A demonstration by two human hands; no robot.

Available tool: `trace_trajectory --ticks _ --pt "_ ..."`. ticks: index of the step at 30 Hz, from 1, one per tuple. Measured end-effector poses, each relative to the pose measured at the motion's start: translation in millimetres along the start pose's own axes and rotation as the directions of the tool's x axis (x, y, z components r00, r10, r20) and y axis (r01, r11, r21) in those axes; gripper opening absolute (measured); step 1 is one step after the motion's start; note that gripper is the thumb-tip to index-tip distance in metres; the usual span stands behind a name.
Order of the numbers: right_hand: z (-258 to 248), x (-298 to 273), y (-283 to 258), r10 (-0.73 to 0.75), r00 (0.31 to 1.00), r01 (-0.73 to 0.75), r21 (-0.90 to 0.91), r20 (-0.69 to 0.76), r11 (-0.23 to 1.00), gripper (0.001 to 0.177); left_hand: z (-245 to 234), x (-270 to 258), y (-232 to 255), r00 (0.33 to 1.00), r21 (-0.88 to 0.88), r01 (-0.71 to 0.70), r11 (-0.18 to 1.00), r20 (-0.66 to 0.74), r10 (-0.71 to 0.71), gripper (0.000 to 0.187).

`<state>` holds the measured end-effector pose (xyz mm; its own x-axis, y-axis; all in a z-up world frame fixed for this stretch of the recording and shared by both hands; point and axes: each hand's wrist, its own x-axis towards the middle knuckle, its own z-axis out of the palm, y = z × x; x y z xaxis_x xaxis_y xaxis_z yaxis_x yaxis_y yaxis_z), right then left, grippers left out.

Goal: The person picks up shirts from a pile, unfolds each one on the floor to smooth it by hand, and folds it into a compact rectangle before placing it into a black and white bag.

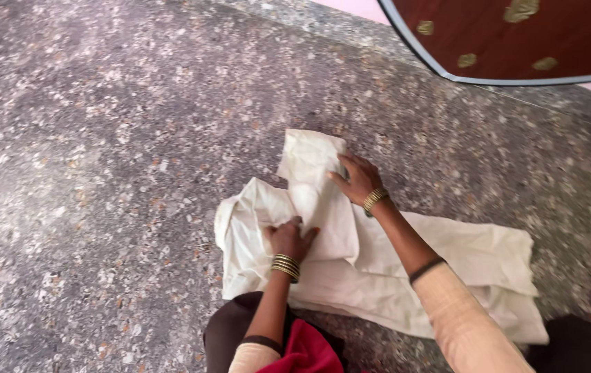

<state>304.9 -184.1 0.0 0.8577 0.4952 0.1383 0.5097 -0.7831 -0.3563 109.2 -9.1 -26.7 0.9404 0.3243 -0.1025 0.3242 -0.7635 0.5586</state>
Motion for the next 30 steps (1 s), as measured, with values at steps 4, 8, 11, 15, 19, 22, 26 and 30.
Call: trace_trajectory --ticks 4,8,11,15,19,22,26,30 --pt "43 104 -61 -0.028 0.999 0.028 -0.002 0.022 1.000 0.077 -9 1 4 0.998 -0.030 -0.055 0.998 0.034 0.057 0.051" --pt "83 167 -81 0.033 0.990 0.009 -0.290 0.140 0.957 0.073 -15 0 -1 0.997 -0.096 -0.077 0.992 0.023 0.080 0.050" --pt "71 163 -77 0.157 0.965 -0.084 -0.318 0.211 0.944 0.037 -14 0 -4 0.996 -0.158 -0.085 0.984 0.011 0.088 0.051" --pt "-9 115 -55 0.233 0.947 -0.147 0.346 -0.222 0.927 0.013 -14 1 -6 0.996 -0.137 -0.060 0.989 0.054 0.068 0.060" --pt "-90 10 12 0.563 0.744 0.150 0.911 -0.359 0.384 0.026 -10 1 -1 0.998 -0.111 -0.055 0.992 0.007 0.056 0.090" --pt "-92 -89 59 0.857 0.511 0.081 0.996 -0.060 0.022 0.025 -2 2 -8 0.964 -0.101 -0.153 0.983 -0.236 0.126 0.113" --pt "-46 -196 120 0.919 0.276 -0.071 0.960 0.281 -0.272 0.010 6 -7 -24 0.977 0.073 -0.181 0.981 -0.102 0.188 0.073" --pt "-17 -243 156 0.861 0.185 -0.087 0.880 0.474 -0.466 0.011 1 -28 -28 0.974 0.010 -0.215 0.977 -0.068 0.215 0.037"
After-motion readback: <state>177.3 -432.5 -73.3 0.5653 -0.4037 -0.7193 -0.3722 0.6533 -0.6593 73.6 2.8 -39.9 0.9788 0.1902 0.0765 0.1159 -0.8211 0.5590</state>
